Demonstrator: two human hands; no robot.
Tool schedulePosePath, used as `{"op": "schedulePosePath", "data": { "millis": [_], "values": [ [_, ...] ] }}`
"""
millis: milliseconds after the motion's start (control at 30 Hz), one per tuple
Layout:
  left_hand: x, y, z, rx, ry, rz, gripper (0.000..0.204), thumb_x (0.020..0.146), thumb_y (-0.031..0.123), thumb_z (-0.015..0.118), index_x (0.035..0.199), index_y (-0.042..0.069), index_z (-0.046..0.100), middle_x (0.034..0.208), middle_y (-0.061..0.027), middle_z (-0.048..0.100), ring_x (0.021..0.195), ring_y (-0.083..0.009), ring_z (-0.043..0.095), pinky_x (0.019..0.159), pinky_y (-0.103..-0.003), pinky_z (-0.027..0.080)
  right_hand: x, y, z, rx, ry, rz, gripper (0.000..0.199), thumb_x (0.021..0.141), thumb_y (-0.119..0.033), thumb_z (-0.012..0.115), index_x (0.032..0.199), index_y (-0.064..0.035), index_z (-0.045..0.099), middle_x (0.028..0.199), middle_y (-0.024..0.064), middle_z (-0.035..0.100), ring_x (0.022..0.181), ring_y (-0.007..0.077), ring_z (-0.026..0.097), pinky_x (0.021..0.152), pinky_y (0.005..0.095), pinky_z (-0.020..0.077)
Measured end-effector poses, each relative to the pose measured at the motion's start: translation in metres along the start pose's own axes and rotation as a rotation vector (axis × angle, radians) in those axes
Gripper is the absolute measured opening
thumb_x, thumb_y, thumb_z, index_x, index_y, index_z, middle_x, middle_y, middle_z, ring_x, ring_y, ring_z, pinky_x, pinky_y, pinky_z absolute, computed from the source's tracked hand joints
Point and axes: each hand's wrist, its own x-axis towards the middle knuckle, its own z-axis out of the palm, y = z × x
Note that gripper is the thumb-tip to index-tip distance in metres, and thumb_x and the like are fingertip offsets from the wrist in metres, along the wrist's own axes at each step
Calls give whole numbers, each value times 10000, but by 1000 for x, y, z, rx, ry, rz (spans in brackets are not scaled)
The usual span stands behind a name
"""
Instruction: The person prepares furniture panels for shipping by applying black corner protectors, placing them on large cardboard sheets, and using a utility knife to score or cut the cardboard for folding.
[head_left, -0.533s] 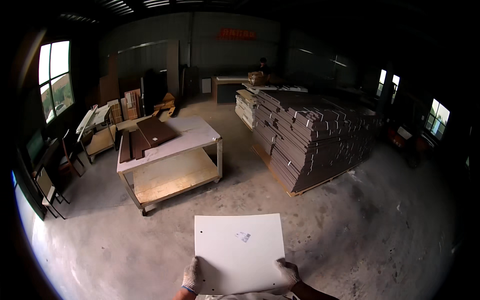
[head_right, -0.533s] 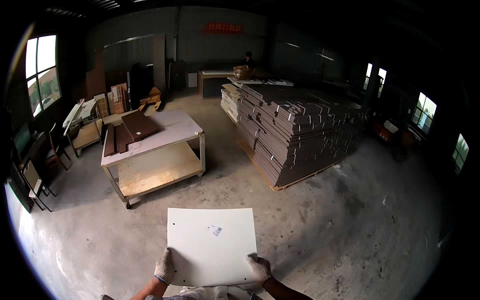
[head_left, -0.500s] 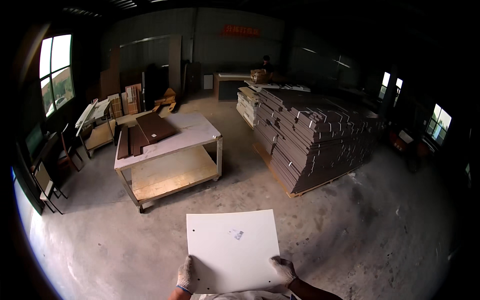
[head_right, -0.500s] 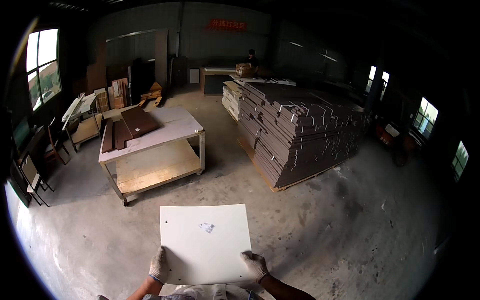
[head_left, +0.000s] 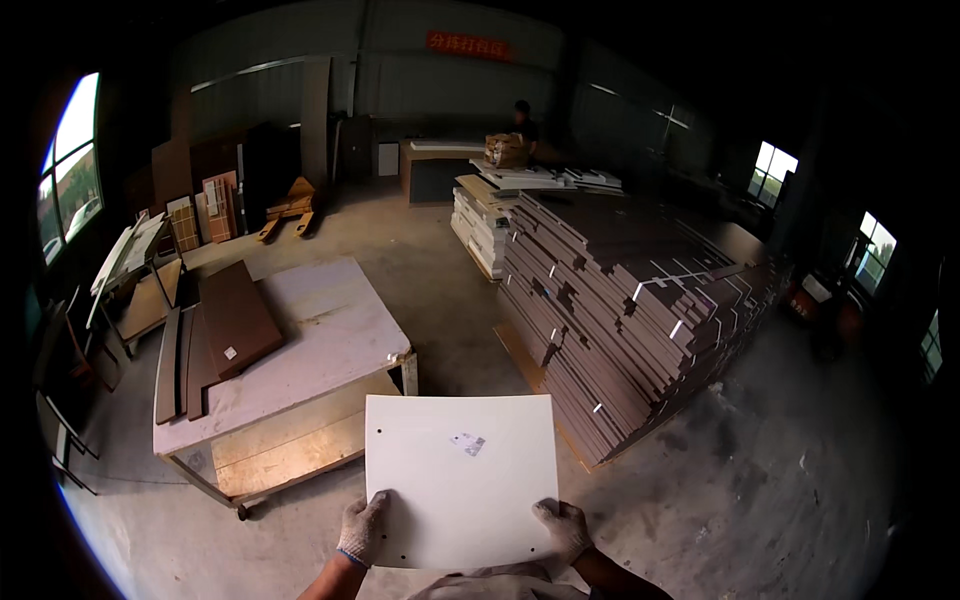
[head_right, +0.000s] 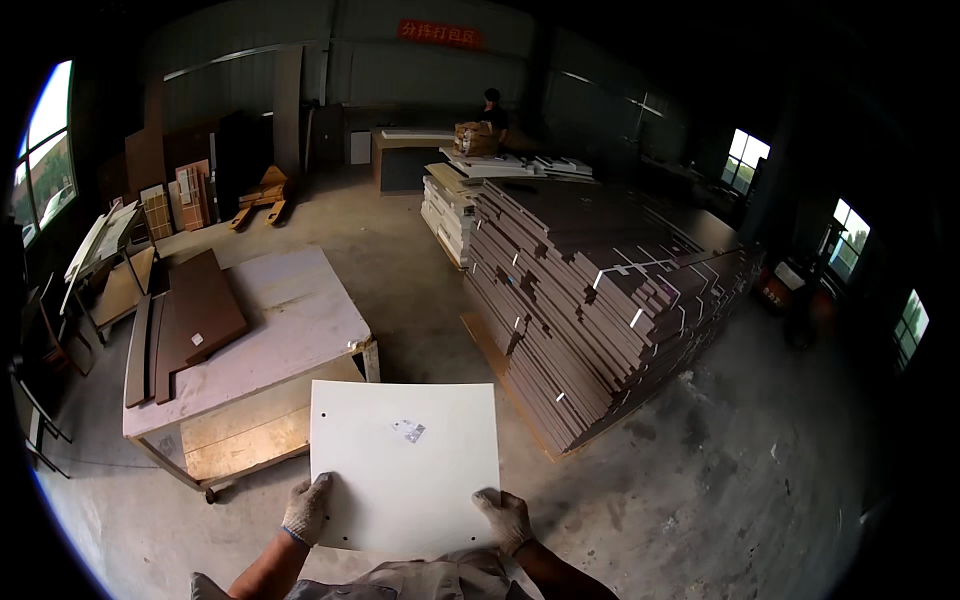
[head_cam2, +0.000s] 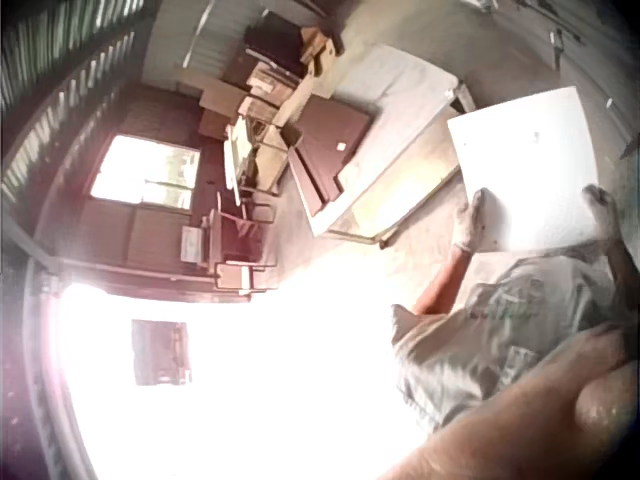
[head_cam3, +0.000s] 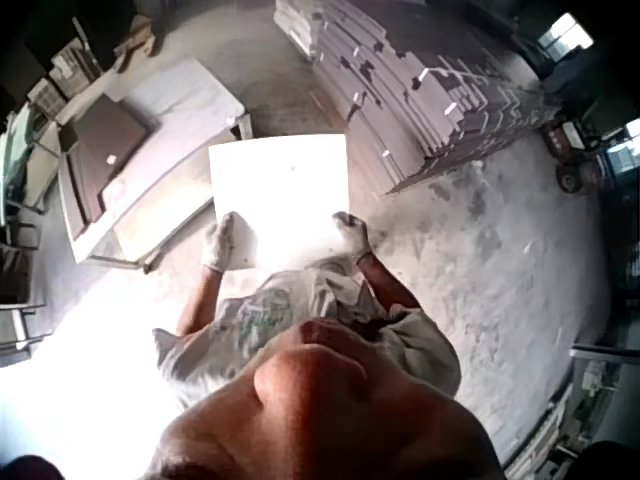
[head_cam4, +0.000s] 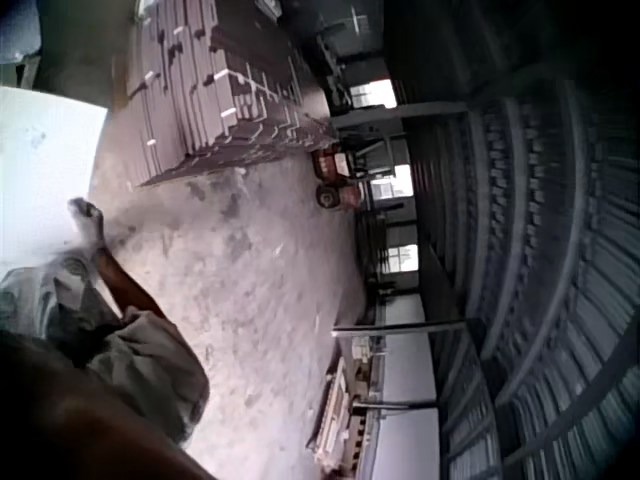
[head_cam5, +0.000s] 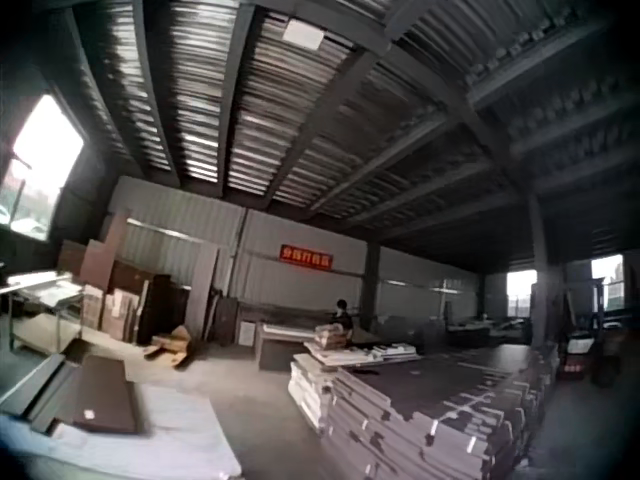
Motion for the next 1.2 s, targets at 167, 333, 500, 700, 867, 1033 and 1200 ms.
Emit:
{"op": "schedulePosePath", "data": {
  "millis": [167,333,500,700,867,1033,1200],
  "values": [
    [226,63,104,284,-179,-19,356,1073,369,689,1094,19,751,876,-22,719,706,-120,643,623,-294,522,195,-3,-37,-299,163,-66,274,1021,-258,684,1105,-17,783,969,95,806,911,154,736,795,347,570],
    [409,96,160,32,-59,-71,372,1049,349,717,1092,-17,770,906,-22,734,769,-116,646,679,-312,530,430,-42,-49,-479,109,9,325,994,-298,741,1120,-4,793,1007,85,820,950,139,733,810,349,581],
    [540,155,161,-246,148,11,339,1029,323,733,1089,-9,753,939,-62,755,805,-177,704,726,-340,575,663,-99,-1,-237,-222,3,327,997,-306,770,1148,-18,805,1014,58,823,954,120,737,858,313,582],
    [737,178,114,-353,324,146,541,1085,522,624,1265,16,692,1104,-95,749,967,-236,722,832,-398,612,924,-196,127,-783,-426,-52,645,873,-577,864,979,51,764,909,179,773,793,189,692,701,409,537],
    [960,236,89,-370,429,256,656,1094,600,560,1376,16,656,1190,-110,745,1051,-248,724,907,-407,610,1111,-255,199,-582,-366,-181,725,842,-625,861,962,81,750,806,181,743,769,231,712,736,427,571],
    [1160,368,125,-276,183,153,490,1067,464,660,1238,8,714,1087,-88,760,939,-226,728,826,-393,609,1305,-251,215,-272,-264,-85,542,894,-444,876,1095,48,769,971,145,788,880,209,749,807,390,600],
    [1360,466,167,56,81,48,298,1022,263,732,1078,-29,758,938,-69,765,783,-173,714,708,-342,585,1472,-269,244,9,-162,314,422,915,-296,881,1162,28,770,1131,118,794,982,194,757,863,345,610]
  ]
}}
